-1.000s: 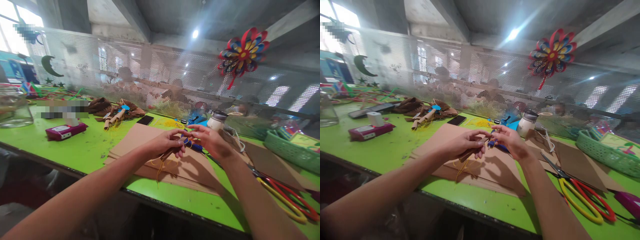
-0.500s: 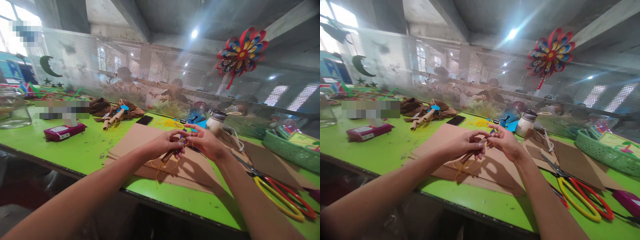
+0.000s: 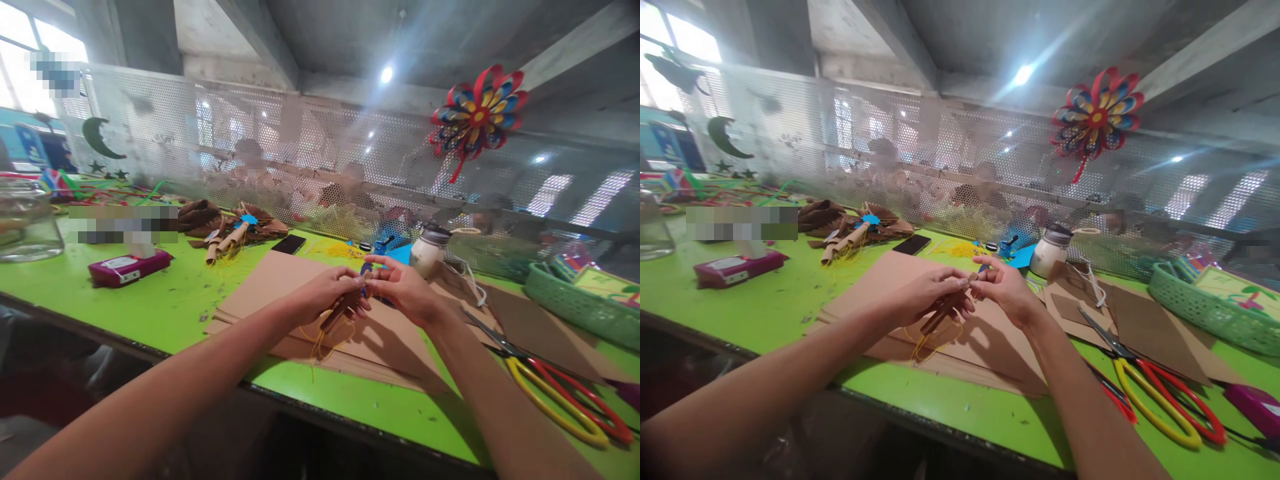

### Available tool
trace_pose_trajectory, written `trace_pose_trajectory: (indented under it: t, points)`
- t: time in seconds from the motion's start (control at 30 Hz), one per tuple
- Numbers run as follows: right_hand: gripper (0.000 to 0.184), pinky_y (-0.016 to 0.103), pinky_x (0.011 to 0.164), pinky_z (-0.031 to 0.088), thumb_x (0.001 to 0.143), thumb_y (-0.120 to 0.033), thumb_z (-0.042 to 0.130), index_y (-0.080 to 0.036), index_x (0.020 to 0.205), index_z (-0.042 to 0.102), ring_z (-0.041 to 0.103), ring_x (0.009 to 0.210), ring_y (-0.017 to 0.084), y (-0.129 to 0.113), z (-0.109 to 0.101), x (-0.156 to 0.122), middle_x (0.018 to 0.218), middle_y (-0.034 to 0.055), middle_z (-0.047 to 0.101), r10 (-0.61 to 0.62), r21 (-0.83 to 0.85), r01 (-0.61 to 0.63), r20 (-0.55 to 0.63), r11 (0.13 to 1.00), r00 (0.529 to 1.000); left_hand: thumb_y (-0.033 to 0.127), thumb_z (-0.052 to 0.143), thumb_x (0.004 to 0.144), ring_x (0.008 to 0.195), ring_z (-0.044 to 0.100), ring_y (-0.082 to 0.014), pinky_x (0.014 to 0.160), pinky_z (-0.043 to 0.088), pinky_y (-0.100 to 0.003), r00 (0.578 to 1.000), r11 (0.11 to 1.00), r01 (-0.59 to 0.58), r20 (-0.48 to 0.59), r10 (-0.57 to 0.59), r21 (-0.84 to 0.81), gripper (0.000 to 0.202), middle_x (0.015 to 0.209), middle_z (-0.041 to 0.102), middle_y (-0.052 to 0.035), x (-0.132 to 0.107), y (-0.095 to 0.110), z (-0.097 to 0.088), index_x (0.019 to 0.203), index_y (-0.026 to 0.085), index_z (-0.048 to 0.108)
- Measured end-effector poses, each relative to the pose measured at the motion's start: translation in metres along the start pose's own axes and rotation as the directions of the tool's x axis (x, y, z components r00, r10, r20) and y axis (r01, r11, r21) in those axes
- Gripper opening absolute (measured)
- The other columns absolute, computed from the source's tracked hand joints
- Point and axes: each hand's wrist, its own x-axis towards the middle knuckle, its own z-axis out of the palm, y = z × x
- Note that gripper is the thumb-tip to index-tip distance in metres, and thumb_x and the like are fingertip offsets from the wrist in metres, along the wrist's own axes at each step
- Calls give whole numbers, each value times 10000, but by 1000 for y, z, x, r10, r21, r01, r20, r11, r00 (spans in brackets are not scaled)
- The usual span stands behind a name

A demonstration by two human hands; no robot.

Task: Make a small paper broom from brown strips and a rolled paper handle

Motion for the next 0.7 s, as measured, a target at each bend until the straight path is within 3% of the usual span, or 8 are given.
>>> trace_pose_trajectory:
  t: [0.13, 0.33, 0.5, 0.7]
  points:
    - [487, 289, 613, 434, 634, -234, 734, -166, 1073, 536, 587, 655, 135, 4, 5, 1, 785, 31, 642, -10, -27, 10, -7, 1000, 1000, 378, 555, 797, 558, 567, -97, 492, 420, -194, 1000, 994, -4, -27, 7, 105, 264, 672, 604, -37, 0, -1, -3, 847, 127, 489]
    - [371, 321, 657, 446, 675, -268, 705, -163, 1010, 585, 590, 686, 148, 8, 3, 0, 821, 53, 646, -42, -60, 43, 14, 997, 999, 297, 548, 807, 411, 451, -38, 381, 323, -141, 995, 980, 18, -97, 1, 196, 168, 572, 535, 36, -8, 13, 3, 779, 146, 482]
    - [340, 320, 633, 444, 700, -324, 685, -167, 989, 599, 586, 644, 145, 9, 4, 2, 763, 38, 644, -88, -119, 85, -19, 989, 996, 247, 534, 812, 387, 434, -30, 364, 305, -135, 996, 973, 24, -84, -5, 228, 120, 558, 534, 39, -13, 21, 9, 773, 140, 497]
    - [292, 313, 627, 439, 696, -287, 688, -166, 949, 609, 580, 628, 134, 12, 3, 4, 723, 22, 640, -97, -152, 93, -23, 984, 995, 281, 532, 816, 370, 416, -34, 324, 245, -139, 998, 981, 56, -37, -50, 185, 144, 571, 553, 33, -9, 15, 5, 814, 141, 499]
